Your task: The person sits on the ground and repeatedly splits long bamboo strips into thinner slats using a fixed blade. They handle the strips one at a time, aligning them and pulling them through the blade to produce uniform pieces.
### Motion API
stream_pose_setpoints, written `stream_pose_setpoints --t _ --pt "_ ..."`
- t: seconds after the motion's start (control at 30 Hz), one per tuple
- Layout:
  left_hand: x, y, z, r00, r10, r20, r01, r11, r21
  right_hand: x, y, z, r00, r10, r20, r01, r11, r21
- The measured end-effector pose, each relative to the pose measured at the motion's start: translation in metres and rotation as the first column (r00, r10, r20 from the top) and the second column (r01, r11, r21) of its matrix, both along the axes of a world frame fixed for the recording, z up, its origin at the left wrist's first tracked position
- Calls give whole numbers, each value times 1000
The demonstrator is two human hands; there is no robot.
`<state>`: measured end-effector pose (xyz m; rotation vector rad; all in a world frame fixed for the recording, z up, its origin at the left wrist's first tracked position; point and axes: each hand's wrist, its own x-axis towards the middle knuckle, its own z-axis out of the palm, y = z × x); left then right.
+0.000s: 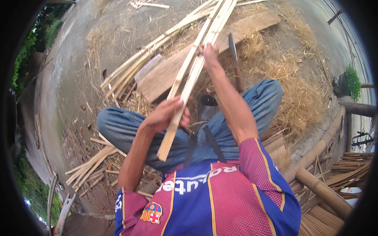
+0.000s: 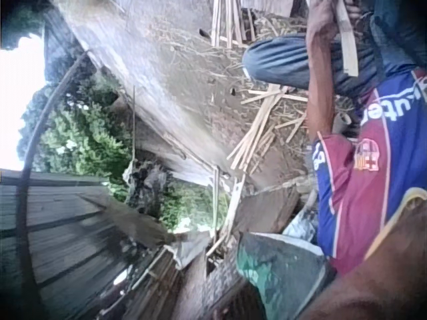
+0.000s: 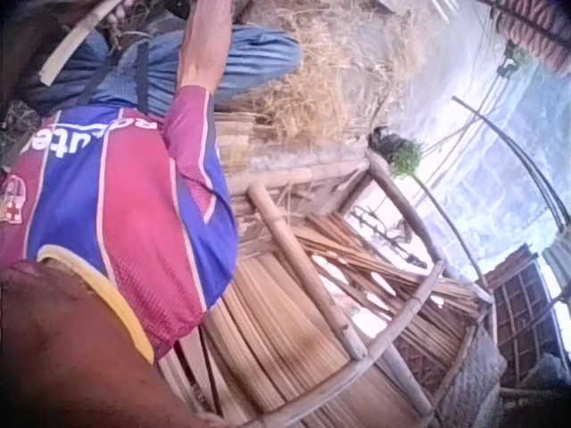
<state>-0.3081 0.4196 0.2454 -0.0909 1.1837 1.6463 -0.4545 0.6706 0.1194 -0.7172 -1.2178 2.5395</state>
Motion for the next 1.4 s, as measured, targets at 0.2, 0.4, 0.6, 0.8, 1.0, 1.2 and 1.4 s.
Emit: stream_pose_setpoints --t 0.2,0.4,0.6,0.8,1.0,1.2,1.4 --pt "-37 35 -63 925 180 336 -270 932 243 42 -15 13 999 20 42 -31 964 265" --pt "-63 63 -99 868 164 469 -341 884 320 193 -66 72 935 355 -10 -238 648 723" --pt "-60 68 -98 824 196 532 -399 867 298 250 -91 94 785 603 144 -373 273 887" --pt "-60 63 -93 812 197 549 -443 821 360 231 -91 87 768 638 63 -284 250 926" --pt "-57 64 -90 835 230 499 -434 833 342 227 -88 88 760 644 93 -336 266 904" --pt "-54 66 -94 874 280 397 -395 886 245 236 -97 95 889 453 72 -306 469 828" --pt "-50 69 -103 887 310 343 -392 898 199 238 -98 68 830 404 386 -531 785 319"
